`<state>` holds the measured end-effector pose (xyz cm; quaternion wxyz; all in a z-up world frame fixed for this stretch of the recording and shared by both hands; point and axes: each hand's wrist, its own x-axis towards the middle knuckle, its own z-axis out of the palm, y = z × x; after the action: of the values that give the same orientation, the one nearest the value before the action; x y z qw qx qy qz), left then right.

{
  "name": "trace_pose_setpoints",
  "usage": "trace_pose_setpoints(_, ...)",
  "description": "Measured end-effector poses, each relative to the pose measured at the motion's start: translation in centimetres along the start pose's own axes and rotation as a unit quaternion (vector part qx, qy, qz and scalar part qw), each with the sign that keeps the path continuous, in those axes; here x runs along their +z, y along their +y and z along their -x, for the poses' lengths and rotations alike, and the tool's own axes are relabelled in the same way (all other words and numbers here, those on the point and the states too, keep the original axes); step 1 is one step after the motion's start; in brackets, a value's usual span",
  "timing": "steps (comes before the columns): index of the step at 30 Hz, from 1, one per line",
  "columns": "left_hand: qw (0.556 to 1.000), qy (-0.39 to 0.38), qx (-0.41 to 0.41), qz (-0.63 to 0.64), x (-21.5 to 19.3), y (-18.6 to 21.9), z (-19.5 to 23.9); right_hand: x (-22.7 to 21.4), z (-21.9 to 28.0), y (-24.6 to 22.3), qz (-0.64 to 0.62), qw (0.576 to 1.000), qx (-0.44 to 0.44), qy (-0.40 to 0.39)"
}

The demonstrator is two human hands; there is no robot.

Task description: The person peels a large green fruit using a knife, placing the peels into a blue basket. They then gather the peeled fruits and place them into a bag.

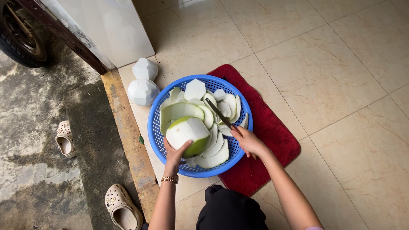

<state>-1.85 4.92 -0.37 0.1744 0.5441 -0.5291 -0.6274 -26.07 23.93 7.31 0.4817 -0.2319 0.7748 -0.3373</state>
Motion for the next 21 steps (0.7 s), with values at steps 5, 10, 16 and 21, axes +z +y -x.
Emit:
trace_pose_setpoints(5, 0.949, 0.064, 0.204, -0.232, 1.2, 0.9, 1.6, 3.9, 2.6, 2.8, 0.216, 0.934, -0.253, 0.133)
trace_pose_setpoints(10, 0.939, 0.064, 0.224, -0.251, 2.3, 2.8, 1.6, 5.4, 5.0, 1.7, 0.403, 0.860, -0.266, 0.168)
trace_pose_setpoints(16, 0.939, 0.082, 0.216, -0.253, 2.3, 3.2, 2.1, 7.6, 5.6, 0.8, 0.470, 0.817, -0.282, 0.179)
trace_pose_setpoints(21, 0.937, 0.085, 0.225, -0.252, 2.7, 3.3, 0.9, 7.4, 1.9, 1.3, 0.543, 0.767, -0.274, 0.204)
